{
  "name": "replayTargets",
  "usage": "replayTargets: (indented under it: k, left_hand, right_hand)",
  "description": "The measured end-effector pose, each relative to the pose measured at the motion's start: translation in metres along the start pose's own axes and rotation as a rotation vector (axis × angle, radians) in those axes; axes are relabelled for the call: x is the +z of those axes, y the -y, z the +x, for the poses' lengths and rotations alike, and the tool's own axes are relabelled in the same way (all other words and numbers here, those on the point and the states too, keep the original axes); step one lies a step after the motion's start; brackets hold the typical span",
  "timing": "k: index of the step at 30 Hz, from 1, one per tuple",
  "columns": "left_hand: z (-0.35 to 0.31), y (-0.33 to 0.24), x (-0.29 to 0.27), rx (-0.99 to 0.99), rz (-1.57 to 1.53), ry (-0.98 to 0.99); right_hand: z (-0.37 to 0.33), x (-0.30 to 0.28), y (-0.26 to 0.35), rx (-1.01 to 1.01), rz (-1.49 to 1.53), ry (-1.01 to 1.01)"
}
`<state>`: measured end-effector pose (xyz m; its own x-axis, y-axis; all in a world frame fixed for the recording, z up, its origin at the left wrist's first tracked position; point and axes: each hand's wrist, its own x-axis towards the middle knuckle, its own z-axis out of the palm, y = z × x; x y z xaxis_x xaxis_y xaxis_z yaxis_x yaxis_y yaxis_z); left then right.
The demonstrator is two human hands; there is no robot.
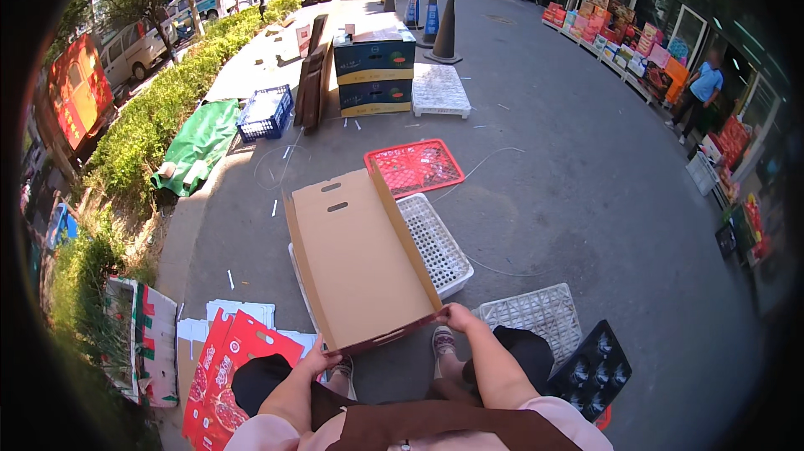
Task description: The person assembles flat cardboard boxes by folding the sides and tucking in the tabs. They handle multiple boxes one at a time, stacking the finished boxes on the ground.
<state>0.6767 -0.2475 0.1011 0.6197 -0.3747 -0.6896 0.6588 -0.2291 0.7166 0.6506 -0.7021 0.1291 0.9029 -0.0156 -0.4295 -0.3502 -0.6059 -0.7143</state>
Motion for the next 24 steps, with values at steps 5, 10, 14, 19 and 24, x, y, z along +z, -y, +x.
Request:
replayTargets:
  k: [5, 10, 14, 19, 24]
  left_hand:
    - [-0.005, -0.020, 0.009, 0.139, -0.105, -0.146]
    - [0.006, -0.003, -0.015, 0.067, 0.208, -0.318]
    - [0.010, -0.034, 0.006, -0.042, 0.415, -0.522]
    - [0.023, -0.047, 0.025, 0.044, 0.466, -0.765]
    - [0.024, -0.058, 0.034, 0.264, 0.551, -0.953]
  right_hand:
    - [0.006, -0.006, 0.012, -0.009, -0.063, 0.034]
    - [0.006, -0.016, 0.042, 0.062, -0.058, 0.079]
    - [0.011, -0.015, 0.033, 0.102, -0.040, 0.001]
    - [0.024, -0.001, 0.055, 0.352, -0.297, -0.138]
    - [0.032, -0.004, 0.094, 0.435, -0.512, -0.060]
